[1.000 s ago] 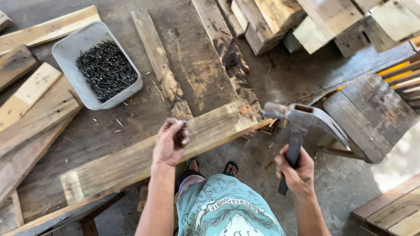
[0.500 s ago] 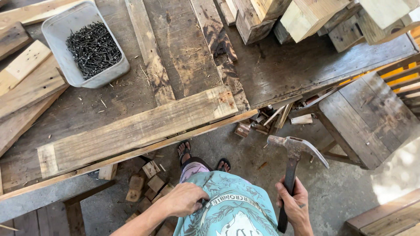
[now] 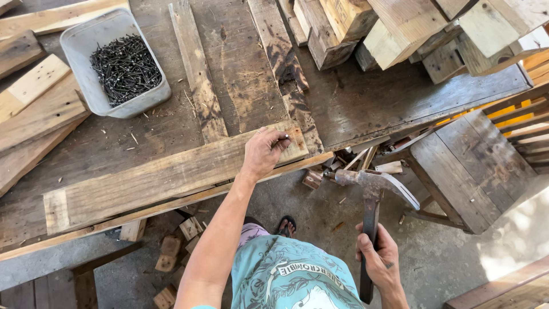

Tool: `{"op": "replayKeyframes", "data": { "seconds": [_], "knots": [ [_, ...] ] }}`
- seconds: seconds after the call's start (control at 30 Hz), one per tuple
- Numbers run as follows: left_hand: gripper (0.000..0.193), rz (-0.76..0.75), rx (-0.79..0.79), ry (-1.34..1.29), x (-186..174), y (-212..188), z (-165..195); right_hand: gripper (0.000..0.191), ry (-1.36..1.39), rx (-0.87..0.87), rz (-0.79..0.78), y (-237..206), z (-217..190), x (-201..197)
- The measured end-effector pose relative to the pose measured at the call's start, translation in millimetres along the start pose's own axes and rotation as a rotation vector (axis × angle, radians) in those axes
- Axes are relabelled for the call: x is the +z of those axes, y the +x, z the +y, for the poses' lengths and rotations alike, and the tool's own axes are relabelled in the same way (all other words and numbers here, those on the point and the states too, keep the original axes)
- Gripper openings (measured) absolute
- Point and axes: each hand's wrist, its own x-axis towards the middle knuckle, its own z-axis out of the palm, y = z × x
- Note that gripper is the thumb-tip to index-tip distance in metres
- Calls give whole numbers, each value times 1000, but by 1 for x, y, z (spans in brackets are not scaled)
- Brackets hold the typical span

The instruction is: The person hammers nails into wooden pallet planks on a workbench, positioning nails from a bin and driving them into the boards. They reposition planks and wood blocks on the bench between nails and continue hammering along the boards.

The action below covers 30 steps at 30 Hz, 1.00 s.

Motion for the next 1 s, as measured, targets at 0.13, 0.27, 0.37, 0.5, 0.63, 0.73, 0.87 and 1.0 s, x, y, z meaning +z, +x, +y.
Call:
{"op": "replayKeyframes", "data": {
  "seconds": [0.13, 0.27, 0.37, 0.5, 0.63, 0.73, 0.87, 1.0],
  "knots": [
    [13, -34, -5, -8, 2, -5, -12, 36, -16, -42, -17, 5, -11, 11],
    [14, -22, 74, 10, 3, -3, -18, 37, -69, -193, -73, 24, -40, 25],
    [12, -24, 123, 1, 2, -2, -21, 39, -73, -523, -157, 45, -79, 35],
    [14, -62, 111, -8, 1, -3, -23, 43, -164, -758, -158, 44, -138, 42],
    [14, -63, 90, -34, 1, -3, -26, 47, -442, -742, -96, 57, -160, 66],
    [14, -74, 106, -10, 1, -3, -29, 53, -794, -612, -138, 85, -144, 92],
    [16, -99, 143, 20, -1, -5, -30, 52, -841, -382, -269, 92, -127, 98],
    [10, -103, 71, -13, 0, -8, -29, 55, -731, -391, -194, 68, -138, 83]
  ]
}}
